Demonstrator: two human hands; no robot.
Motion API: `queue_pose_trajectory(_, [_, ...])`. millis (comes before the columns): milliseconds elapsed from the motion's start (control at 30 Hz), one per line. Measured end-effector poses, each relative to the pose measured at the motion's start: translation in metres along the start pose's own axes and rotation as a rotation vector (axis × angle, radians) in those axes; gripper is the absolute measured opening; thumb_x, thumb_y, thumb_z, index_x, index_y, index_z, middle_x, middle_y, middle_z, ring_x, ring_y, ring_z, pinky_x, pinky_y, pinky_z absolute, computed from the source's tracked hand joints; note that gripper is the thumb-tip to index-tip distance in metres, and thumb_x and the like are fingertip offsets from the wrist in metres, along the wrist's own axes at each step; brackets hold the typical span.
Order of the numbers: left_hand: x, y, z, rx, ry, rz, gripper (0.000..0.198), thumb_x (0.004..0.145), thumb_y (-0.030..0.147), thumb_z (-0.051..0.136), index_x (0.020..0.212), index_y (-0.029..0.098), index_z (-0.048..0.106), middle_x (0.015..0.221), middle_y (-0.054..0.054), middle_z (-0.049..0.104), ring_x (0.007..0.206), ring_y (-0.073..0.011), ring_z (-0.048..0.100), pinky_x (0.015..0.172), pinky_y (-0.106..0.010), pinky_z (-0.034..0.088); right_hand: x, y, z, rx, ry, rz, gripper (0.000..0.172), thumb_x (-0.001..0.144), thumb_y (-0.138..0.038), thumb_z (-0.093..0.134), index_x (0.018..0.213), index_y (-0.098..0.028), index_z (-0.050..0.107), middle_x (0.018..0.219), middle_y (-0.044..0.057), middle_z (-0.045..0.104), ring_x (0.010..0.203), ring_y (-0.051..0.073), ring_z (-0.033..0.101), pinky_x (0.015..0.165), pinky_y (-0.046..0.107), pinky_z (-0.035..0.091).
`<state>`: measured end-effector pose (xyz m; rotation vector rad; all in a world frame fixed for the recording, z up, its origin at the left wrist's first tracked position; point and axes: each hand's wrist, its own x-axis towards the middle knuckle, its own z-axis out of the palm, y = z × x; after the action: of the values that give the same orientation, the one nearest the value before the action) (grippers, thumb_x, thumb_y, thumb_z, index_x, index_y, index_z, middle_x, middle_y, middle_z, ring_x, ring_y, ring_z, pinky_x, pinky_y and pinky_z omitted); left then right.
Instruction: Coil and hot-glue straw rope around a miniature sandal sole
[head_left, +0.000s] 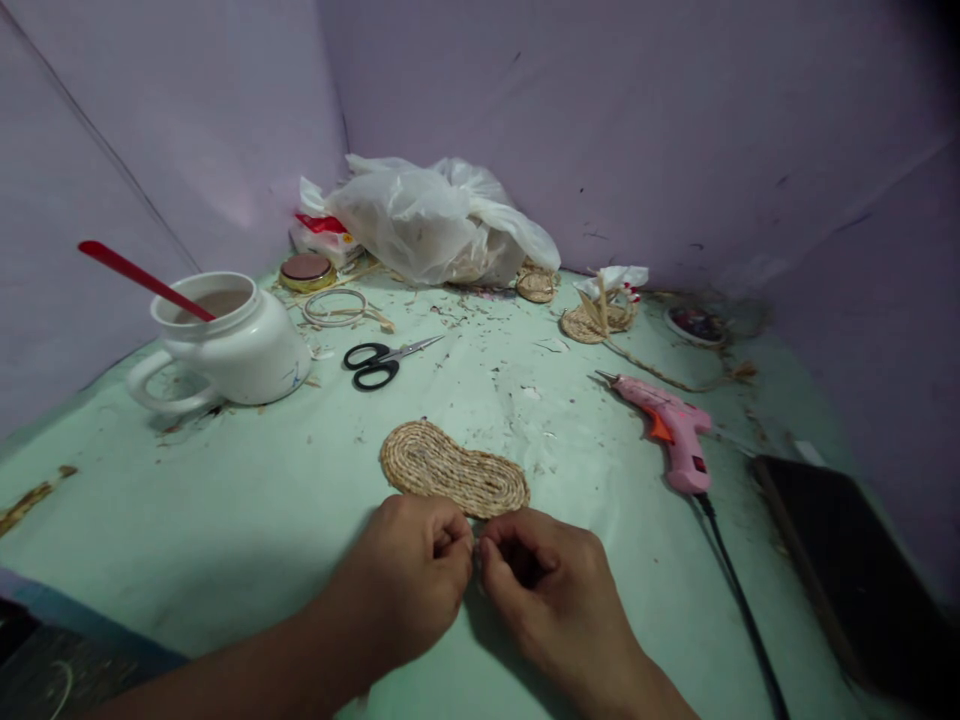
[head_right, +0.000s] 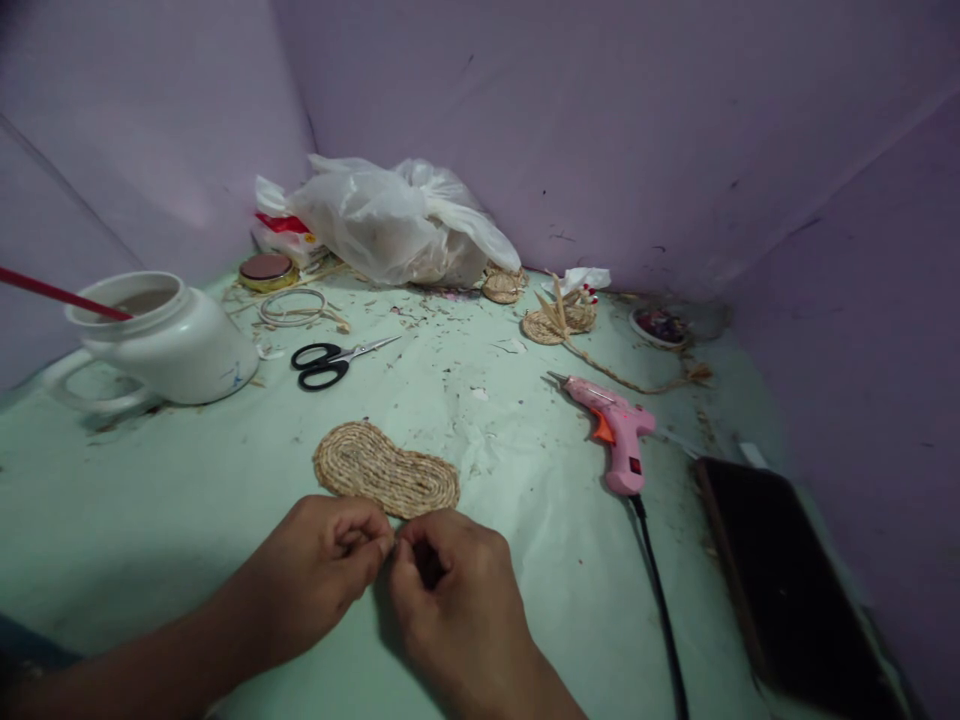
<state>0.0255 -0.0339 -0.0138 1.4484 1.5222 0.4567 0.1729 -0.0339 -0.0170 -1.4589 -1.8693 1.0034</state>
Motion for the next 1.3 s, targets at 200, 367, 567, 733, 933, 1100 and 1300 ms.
queue_pose_trajectory(200, [-0.001,0.002,-0.002,0.034,0.015,-0.010,0.018,0.071,0.023,0.044,0.058,0.016,0.053,0.048,0.004,0.043,0.048,-0.0092,0.037,0.045,-0.022,0.022,0.000,0.002,0.000,0.090,-0.026,0.147,0.017,0.071,-0.023,0.050,0.060,-0.016,0.060,0.049,0.000,0.054,0.044,0.009,0.045,0.041,0.020,0.033])
queue_pose_trajectory(367, [-0.005,0.004,-0.002,0.212,0.046,-0.018,0.018,0.071,0.021,0.043,0.056,0.017,0.053,0.049,0.001,0.047,0.048,-0.0108,0.040,0.048,-0.025,0.020,0.001,0.002,0.002,0.022,0.010,0.169,0.016,0.069,-0.021,0.050,0.056,-0.016,0.058,0.045,-0.002,0.049,0.042,0.008,0.042,0.040,0.020,0.028])
queue_pose_trajectory(567, [-0.009,0.012,-0.005,0.653,0.162,-0.017,0.019,0.075,0.029,0.045,0.063,0.019,0.056,0.055,-0.004,0.054,0.053,-0.0173,0.047,0.053,-0.030,0.012,0.001,0.001,0.001,-0.112,0.018,0.092,0.018,0.070,-0.017,0.049,0.056,-0.016,0.061,0.045,-0.003,0.049,0.042,0.008,0.041,0.040,0.020,0.027])
queue_pose_trajectory(733, [-0.011,0.007,-0.013,0.757,0.105,0.048,0.020,0.080,0.028,0.040,0.067,0.020,0.053,0.058,-0.003,0.056,0.053,-0.0192,0.049,0.052,-0.029,0.014,0.001,0.000,0.000,-0.127,0.020,0.099,0.019,0.070,-0.017,0.049,0.057,-0.016,0.062,0.046,-0.002,0.050,0.043,0.008,0.041,0.042,0.020,0.029])
queue_pose_trajectory(933, [-0.015,-0.006,-0.030,0.699,0.187,0.383,0.017,0.078,0.012,0.038,0.070,0.020,0.051,0.063,0.000,0.054,0.054,-0.0148,0.045,0.051,-0.028,0.025,0.001,-0.002,0.001,-0.100,0.015,0.117,0.017,0.070,-0.016,0.050,0.056,-0.016,0.061,0.045,-0.002,0.050,0.043,0.008,0.041,0.042,0.020,0.028])
queue_pose_trajectory(1100, [0.000,0.001,-0.037,0.708,0.067,0.803,0.023,0.069,0.001,0.040,0.074,0.018,0.054,0.074,-0.003,0.049,0.066,-0.0155,0.042,0.055,-0.027,0.028,0.002,-0.001,0.001,-0.090,0.005,0.116,0.020,0.071,-0.016,0.049,0.054,-0.016,0.058,0.045,-0.003,0.048,0.043,0.007,0.040,0.042,0.020,0.027])
queue_pose_trajectory(1300, [0.021,0.008,-0.041,0.623,-0.100,0.863,0.020,0.072,0.004,0.043,0.076,0.016,0.059,0.075,-0.005,0.050,0.071,-0.0171,0.043,0.061,-0.031,0.034,0.003,-0.001,0.000,-0.008,0.009,0.145,0.020,0.071,-0.017,0.048,0.053,-0.015,0.058,0.045,-0.004,0.046,0.043,0.007,0.038,0.042,0.019,0.026])
